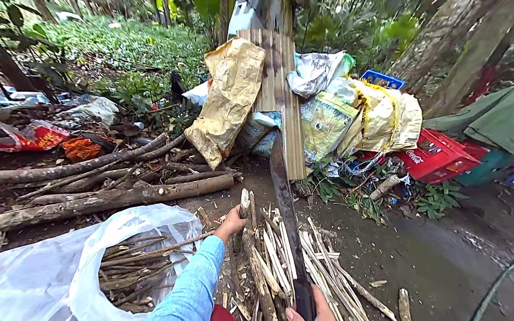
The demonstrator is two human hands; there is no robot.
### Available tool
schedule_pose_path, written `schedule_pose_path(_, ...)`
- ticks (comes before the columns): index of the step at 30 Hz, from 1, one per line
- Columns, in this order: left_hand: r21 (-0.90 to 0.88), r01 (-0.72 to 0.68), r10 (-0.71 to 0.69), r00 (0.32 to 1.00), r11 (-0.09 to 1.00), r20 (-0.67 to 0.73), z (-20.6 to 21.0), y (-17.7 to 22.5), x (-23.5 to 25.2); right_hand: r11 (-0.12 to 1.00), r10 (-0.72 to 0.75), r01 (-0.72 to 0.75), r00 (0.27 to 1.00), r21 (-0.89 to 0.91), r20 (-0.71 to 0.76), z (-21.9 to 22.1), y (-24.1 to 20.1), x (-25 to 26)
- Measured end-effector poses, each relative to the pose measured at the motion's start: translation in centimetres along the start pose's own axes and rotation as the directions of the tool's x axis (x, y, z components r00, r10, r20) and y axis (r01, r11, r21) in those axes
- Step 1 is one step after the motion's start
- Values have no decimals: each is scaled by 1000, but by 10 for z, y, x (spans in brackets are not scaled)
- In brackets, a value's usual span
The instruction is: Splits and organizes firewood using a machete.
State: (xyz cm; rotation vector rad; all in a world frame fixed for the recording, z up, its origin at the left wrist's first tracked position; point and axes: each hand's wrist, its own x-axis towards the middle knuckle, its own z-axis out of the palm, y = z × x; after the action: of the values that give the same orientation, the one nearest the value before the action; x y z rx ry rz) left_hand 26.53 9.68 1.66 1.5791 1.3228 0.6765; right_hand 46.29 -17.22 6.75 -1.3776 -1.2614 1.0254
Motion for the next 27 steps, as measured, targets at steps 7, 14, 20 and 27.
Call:
schedule_pose_path(7,10,-17,16,1000,1000,18,1,1,-2,951,32,-25,999,-309,16,24,0,35)
schedule_pose_path(14,11,-33,33,999,999,40,3,0,1,866,287,-221,954,-449,83,26,10,59)
schedule_pose_path(20,22,-25,24,999,999,40,3,0,1,886,341,-400,905,234,256,16,-1,54)
schedule_pose_path(27,43,-13,11,998,999,54,3,4,4,985,-46,38,998,-171,-46,24,-18,53)
